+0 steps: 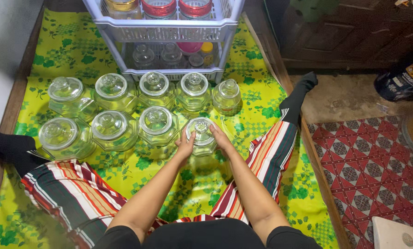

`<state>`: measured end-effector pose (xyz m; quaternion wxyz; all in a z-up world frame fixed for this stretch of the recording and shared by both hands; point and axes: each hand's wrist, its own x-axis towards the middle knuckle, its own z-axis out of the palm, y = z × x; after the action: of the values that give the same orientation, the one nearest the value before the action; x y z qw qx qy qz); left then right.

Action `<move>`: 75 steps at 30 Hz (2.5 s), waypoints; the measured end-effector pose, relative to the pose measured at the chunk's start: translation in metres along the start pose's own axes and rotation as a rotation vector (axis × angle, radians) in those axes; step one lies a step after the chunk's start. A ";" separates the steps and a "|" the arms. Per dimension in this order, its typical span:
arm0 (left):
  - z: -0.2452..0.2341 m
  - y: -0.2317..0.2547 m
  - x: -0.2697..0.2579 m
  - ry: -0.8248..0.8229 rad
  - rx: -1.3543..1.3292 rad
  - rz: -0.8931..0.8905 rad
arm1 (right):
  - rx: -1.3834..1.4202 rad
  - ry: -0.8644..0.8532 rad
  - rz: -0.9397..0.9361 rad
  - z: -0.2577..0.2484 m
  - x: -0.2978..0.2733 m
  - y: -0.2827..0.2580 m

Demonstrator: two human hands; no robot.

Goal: The person sits on a mat and systematically opens various glass jars and plastic containers. They remove lids, inspect the containers, and place the opened jars and lids into a nearby white plastic crate.

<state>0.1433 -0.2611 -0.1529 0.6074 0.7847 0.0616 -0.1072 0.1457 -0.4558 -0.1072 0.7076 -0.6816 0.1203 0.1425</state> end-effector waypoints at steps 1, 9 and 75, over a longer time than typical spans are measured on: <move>0.001 0.003 0.000 -0.003 -0.032 -0.037 | -0.014 0.031 0.080 0.000 0.003 -0.003; -0.004 0.025 -0.002 0.002 -0.096 -0.106 | 0.045 0.059 -0.014 0.000 0.022 -0.009; -0.080 -0.046 -0.083 0.319 -0.080 -0.074 | 0.369 0.139 0.206 0.015 0.003 -0.005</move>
<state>0.0597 -0.1692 -0.1571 0.6164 0.7642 0.1901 -0.0012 0.1502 -0.4409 -0.1028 0.7920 -0.5328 0.2619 0.1424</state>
